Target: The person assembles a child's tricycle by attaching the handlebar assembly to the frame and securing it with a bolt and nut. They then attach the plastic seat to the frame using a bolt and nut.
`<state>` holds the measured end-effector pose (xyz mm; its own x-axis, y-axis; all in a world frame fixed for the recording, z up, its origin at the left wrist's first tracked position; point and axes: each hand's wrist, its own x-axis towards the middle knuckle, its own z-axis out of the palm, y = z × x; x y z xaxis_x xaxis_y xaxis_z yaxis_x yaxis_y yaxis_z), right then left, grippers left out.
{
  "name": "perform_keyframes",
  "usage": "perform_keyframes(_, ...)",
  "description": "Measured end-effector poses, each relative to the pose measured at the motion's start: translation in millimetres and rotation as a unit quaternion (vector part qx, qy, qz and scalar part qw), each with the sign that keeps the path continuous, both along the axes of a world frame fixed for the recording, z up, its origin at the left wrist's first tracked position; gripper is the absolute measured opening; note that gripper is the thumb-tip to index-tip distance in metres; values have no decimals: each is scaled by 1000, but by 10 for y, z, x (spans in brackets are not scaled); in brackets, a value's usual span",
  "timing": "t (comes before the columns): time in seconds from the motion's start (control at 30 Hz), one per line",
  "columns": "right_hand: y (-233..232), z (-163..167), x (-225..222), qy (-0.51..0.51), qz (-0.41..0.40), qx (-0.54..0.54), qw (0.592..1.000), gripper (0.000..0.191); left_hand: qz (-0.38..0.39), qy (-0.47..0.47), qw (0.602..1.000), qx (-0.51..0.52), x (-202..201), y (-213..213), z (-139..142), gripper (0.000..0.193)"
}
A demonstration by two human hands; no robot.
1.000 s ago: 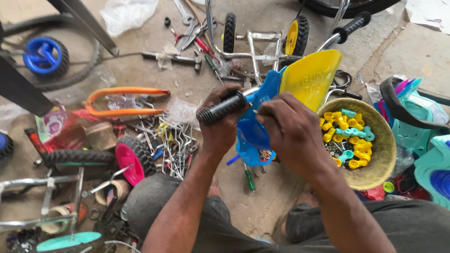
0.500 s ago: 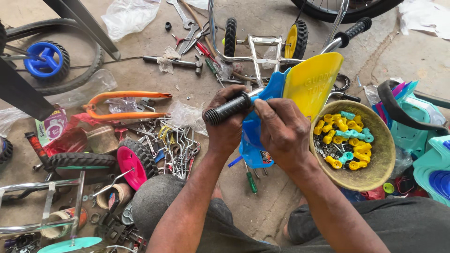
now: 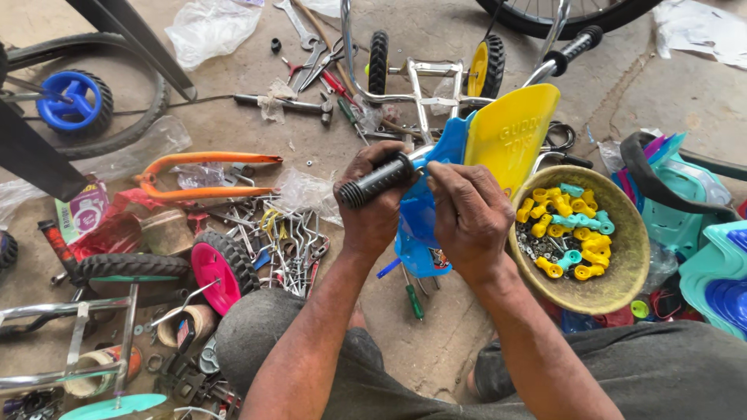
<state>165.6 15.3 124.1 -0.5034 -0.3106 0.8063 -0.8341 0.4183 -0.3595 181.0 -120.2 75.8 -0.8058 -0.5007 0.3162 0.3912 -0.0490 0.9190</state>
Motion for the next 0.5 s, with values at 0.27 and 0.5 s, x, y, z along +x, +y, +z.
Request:
perform_keyframes(0.27, 19, 52, -32, -23, 24, 9, 999, 20, 15, -3, 1000, -27, 12, -7, -4, 33)
perform_keyframes(0.5, -48, 37, 46, -12, -23, -13, 1000, 17, -5, 8, 1000, 11, 19, 33, -2, 33)
